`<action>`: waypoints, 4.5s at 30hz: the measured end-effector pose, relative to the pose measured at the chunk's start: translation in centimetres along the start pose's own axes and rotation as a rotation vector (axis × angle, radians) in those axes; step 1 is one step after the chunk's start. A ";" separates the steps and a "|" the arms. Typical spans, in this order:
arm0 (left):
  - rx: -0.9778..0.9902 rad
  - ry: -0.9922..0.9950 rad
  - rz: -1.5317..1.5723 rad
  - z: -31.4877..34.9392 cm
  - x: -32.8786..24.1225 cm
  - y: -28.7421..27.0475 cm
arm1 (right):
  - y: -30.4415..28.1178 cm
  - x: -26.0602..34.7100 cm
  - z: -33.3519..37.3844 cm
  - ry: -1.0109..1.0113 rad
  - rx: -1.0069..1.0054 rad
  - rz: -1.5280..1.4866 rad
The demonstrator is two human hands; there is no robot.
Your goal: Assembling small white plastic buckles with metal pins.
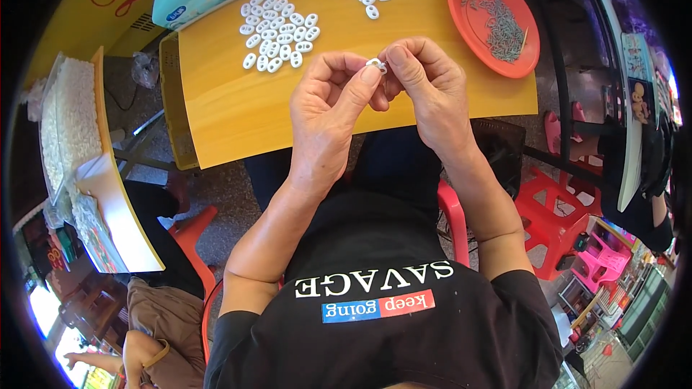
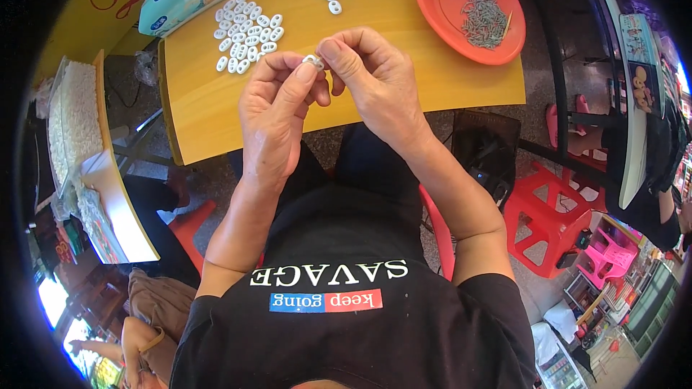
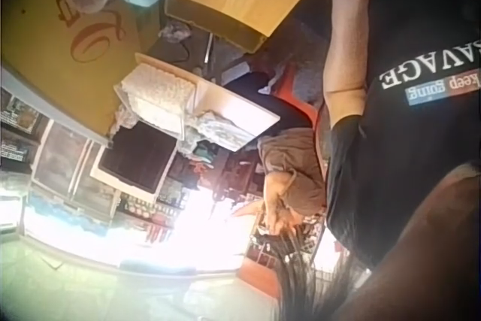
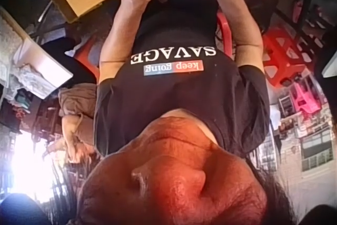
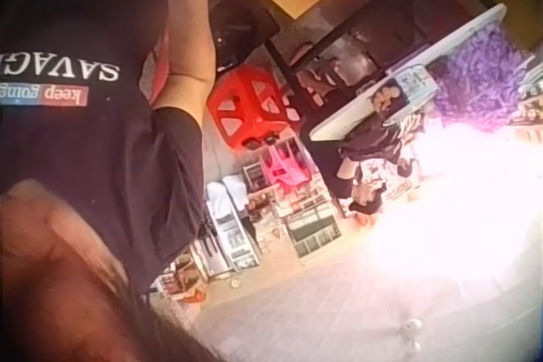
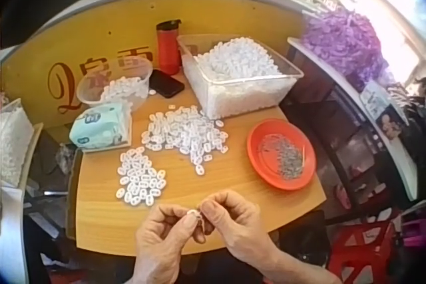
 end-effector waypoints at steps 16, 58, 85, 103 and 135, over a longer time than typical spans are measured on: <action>-0.020 0.017 -0.020 0.1 -0.1 -0.1 | 0.0 0.9 0.2 -0.154 -0.064 0.115; -0.017 -0.034 -0.066 -1.9 0.6 -1.4 | 0.4 1.8 -1.7 -0.287 0.085 0.356; -0.059 0.052 0.022 -1.1 0.4 -0.7 | 1.1 1.6 -0.1 -0.336 -0.003 0.263; 0.020 0.175 -0.333 -3.5 -0.9 -1.2 | 0.8 0.1 -2.3 -0.089 0.054 0.315; 0.046 -0.031 -0.073 -1.6 0.1 -1.1 | 2.8 3.7 -0.1 -0.804 0.250 0.561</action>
Point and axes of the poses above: each hand's wrist, its own z-axis away from the middle knuckle, its own y-axis out of the palm, x = y × z, the point moved 8 cm from there along -z, towards the middle knuckle, and after that the axes turned 15 degrees about -x, right-handed, at the moved point
